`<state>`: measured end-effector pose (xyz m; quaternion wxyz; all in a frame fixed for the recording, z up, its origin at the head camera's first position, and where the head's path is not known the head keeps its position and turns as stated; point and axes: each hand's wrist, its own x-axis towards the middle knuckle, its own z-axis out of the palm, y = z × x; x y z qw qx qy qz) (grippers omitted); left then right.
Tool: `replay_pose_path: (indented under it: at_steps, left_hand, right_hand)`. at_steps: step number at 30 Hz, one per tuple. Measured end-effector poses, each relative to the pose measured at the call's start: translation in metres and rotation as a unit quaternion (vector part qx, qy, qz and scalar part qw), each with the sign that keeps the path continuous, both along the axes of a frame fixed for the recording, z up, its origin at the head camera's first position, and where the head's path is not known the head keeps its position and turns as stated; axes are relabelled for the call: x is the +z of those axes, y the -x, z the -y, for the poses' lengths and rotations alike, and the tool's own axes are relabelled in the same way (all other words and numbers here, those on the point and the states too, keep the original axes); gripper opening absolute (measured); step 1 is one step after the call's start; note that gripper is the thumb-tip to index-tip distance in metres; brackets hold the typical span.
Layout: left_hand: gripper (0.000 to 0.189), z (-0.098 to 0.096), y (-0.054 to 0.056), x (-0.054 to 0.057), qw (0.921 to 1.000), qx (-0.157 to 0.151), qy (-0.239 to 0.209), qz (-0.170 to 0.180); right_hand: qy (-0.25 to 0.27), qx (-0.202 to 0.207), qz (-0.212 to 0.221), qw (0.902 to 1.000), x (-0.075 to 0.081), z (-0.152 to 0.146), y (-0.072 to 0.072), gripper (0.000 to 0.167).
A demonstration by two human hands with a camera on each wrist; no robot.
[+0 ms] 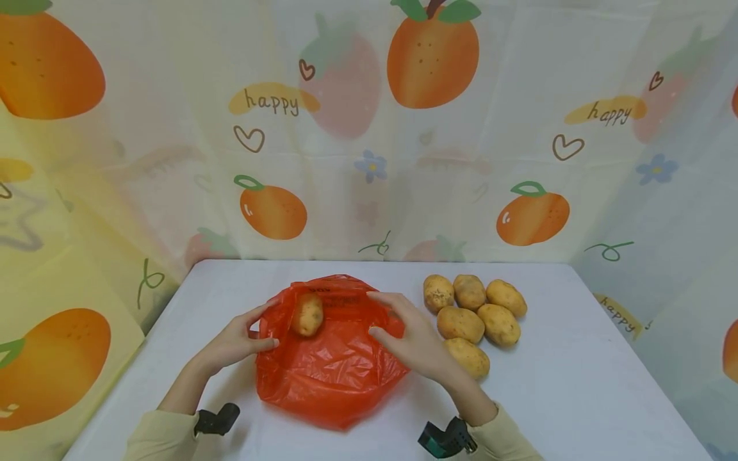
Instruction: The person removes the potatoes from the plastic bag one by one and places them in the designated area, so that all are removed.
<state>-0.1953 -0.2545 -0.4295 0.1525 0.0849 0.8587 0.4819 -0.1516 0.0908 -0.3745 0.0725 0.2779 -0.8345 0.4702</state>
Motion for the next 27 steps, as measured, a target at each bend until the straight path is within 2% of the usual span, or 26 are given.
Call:
replay_pose_path:
  at_steps: [11, 19, 27]
  left_hand:
    - [0.077, 0.003, 0.0, 0.0, 1.0, -0.001, -0.008, 0.001]
    - [0.077, 0.006, -0.001, 0.001, 0.9996, -0.018, -0.016, -0.018]
    - [0.078, 0.007, -0.001, 0.0, 0.9996, -0.013, -0.024, -0.008]
  right_hand:
    - [-0.026, 0.02, 0.015, 0.9994, -0.001, 0.033, 0.024, 0.053]
    - [-0.036, 0.017, 0.084, 0.9956, -0.009, 0.056, 0.039, 0.054]
    - [-0.049, 0.011, 0.127, 0.9907, -0.029, 0.075, 0.052, 0.054]
